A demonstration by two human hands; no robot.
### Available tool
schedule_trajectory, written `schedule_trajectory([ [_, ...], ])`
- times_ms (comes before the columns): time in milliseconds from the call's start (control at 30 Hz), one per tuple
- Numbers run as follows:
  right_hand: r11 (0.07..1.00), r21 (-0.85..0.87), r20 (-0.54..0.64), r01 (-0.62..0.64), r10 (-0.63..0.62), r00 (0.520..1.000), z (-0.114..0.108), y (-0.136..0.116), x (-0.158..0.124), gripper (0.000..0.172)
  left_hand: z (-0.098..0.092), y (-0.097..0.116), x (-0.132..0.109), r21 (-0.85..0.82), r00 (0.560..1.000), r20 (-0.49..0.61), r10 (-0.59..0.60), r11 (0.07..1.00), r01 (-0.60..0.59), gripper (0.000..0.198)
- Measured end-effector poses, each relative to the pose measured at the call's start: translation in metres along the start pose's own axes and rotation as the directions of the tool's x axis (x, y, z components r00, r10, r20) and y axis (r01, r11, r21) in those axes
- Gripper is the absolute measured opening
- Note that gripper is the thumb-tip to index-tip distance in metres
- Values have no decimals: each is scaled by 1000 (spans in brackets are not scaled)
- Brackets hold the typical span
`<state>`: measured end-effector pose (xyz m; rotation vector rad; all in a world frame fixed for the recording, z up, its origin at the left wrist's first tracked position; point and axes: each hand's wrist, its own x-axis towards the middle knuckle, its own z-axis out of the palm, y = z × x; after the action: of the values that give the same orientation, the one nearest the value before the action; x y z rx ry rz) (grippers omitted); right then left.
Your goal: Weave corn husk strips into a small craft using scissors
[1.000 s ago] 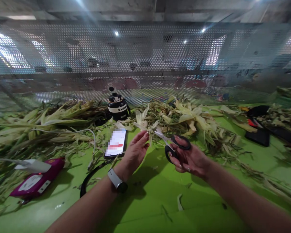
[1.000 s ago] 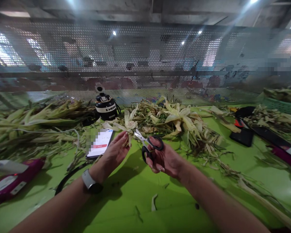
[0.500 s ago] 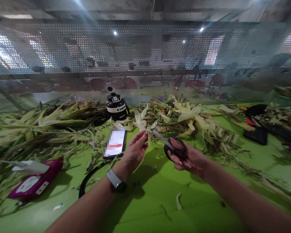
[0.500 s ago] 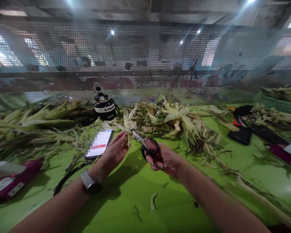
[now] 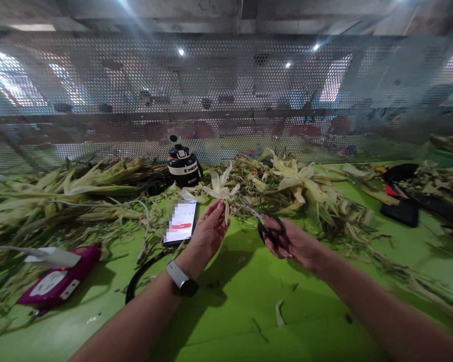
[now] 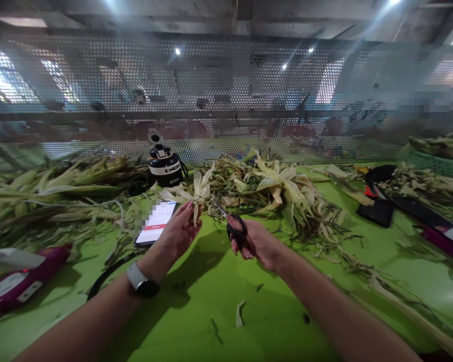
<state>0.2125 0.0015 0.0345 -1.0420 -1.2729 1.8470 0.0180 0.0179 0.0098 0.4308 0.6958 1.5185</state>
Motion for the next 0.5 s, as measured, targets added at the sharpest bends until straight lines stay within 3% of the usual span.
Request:
schedule_trajectory([
  [233,997,-82,125,-13,23,992,-5,7,-1,43,-1,-1,4,-30,999,-19,38,999,-38,17],
  [500,989,112,206,-100,76,976,-4,3,-1,48,0,-2,-1,5,999,39,-8,1000,8,24],
])
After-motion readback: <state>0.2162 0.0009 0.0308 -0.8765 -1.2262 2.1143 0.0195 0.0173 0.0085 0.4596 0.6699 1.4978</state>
